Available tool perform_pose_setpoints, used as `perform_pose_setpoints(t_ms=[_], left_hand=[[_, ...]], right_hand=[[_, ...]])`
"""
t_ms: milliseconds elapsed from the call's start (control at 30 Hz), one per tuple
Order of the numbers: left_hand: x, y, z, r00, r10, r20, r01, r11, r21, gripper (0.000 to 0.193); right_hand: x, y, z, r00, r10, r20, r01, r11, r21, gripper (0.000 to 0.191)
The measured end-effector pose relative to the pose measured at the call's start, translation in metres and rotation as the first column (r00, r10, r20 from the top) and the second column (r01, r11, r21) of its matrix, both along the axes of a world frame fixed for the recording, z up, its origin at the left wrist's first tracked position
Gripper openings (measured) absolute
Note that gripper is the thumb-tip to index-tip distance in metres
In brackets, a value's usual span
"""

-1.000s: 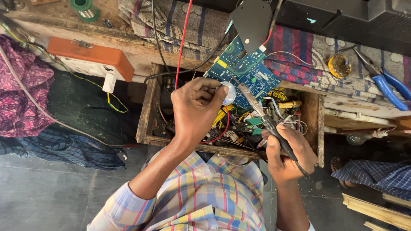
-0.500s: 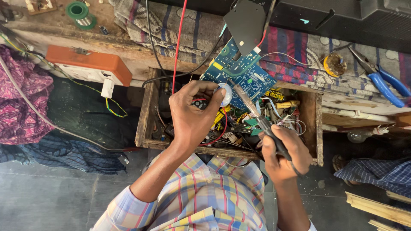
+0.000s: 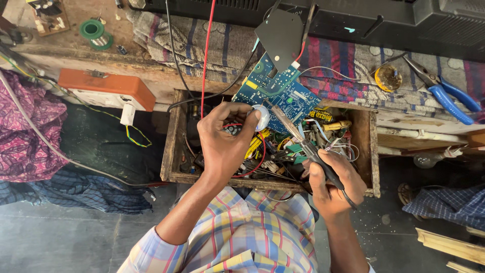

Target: The person works on a blue circuit board at a cluttered repair bench, holding it over a drawer of parts while soldering joints with a soldering iron. They probe the board with multimeter leads, reposition and flip the board, and continue soldering a round component onto it.

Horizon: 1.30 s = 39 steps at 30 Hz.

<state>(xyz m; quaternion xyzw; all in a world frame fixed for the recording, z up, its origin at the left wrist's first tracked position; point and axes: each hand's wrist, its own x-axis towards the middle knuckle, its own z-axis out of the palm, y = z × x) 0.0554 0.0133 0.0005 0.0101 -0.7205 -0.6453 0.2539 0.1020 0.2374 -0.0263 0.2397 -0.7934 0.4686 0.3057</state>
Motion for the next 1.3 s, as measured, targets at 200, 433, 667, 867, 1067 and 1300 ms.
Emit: perform_pose_setpoints(t_ms=[200, 433, 667, 867, 1067, 1300], left_hand=[[0.000, 0.002, -0.002, 1.000, -0.025, 0.017, 0.025, 0.999, 0.040, 0.014], [-0.001, 0.003, 0.000, 0.999, -0.031, 0.019, 0.030, 0.999, 0.043, 0.015], [0.000, 0.004, -0.003, 0.999, -0.045, 0.014, 0.045, 0.998, 0.043, 0.014], [-0.001, 0.005, -0.002, 0.998, -0.050, 0.025, 0.048, 0.998, 0.049, 0.014], [-0.002, 0.004, 0.000, 0.999, -0.048, 0.023, 0.047, 0.998, 0.043, 0.014], [-0.002, 0.005, -0.002, 0.998, -0.055, 0.041, 0.052, 0.996, 0.074, 0.014]], right_hand=[[0.000, 0.003, -0.005, 0.998, 0.017, 0.057, -0.013, 0.997, -0.071, 0.026], [0.000, 0.004, -0.007, 0.984, 0.060, 0.166, -0.021, 0.975, -0.223, 0.027], [-0.002, 0.005, -0.012, 0.983, 0.095, 0.156, -0.049, 0.960, -0.276, 0.029], [-0.001, 0.008, -0.013, 0.982, 0.081, 0.169, -0.032, 0.962, -0.271, 0.029], [-0.002, 0.007, -0.011, 0.987, 0.066, 0.145, -0.032, 0.973, -0.228, 0.027], [-0.001, 0.009, -0.012, 0.989, 0.049, 0.141, -0.020, 0.980, -0.200, 0.027]])
